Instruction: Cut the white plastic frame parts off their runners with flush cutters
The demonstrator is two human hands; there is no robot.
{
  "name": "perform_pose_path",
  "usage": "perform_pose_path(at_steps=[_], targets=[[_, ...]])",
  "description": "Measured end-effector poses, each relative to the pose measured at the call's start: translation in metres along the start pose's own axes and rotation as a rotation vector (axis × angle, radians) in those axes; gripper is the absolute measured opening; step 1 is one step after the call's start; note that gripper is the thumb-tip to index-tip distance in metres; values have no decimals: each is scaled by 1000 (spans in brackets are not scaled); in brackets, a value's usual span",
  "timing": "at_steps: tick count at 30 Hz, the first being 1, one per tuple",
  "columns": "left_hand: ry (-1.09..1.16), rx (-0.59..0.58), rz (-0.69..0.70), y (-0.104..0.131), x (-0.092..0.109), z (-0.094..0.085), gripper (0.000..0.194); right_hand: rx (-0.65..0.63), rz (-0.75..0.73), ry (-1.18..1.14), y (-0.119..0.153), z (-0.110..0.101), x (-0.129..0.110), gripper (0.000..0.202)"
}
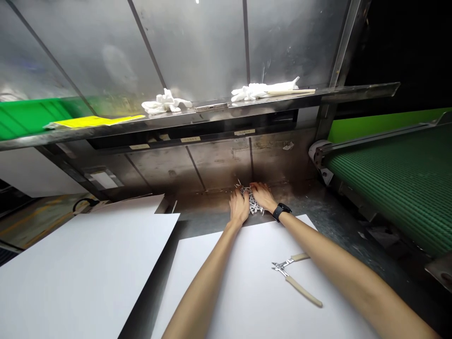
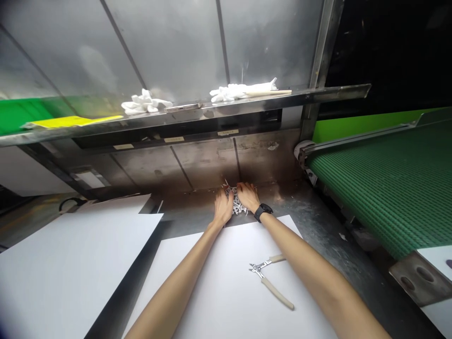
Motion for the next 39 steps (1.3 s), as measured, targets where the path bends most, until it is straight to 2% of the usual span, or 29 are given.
perform_pose_path(at_steps=[7, 11, 16, 22, 27, 29, 32, 34, 37, 39], targets=[[35, 108, -119, -6, -5, 0, 56, -50, -22, -30, -7, 1, -4, 33], [109, 137, -127, -5, -2, -3, 58, -56, -70, -77, -3, -1, -9, 30], [166, 172, -94, 0, 6, -13, 54, 2, -113, -125, 3, -12, -15, 27], [67, 124, -120, -2, 7, -17, 46, 36, -188, -137, 13, -27, -21, 22], [-106, 94, -191, -8, -7, -23, 47, -48, -253, -115, 19, -36, -20, 21], [-136, 88, -182, -10, -11, -28, 50, -86, -278, -104, 22, -40, -21, 20], [-134, 11, -146, -14, -15, -31, 49, -104, -305, -69, 28, -52, -23, 19], [-117, -62, -121, -18, -17, -30, 47, -102, -311, -25, 36, -63, -21, 28], [-88, -157, -91, -22, -19, -28, 47, -158, -295, 68, 48, -73, -12, 73], [-59, -219, -65, -23, -17, -25, 48, -233, -269, 137, 56, -71, -2, 100]])
Point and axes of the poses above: each hand's wrist, its own y-axis away from the middle knuckle, its own z-axis out of the palm, x = y × z, the point moved 8 cm from there along -y, towards the middle knuckle, and after that the axes turned 2 degrees about z, right-handed, at the moved point
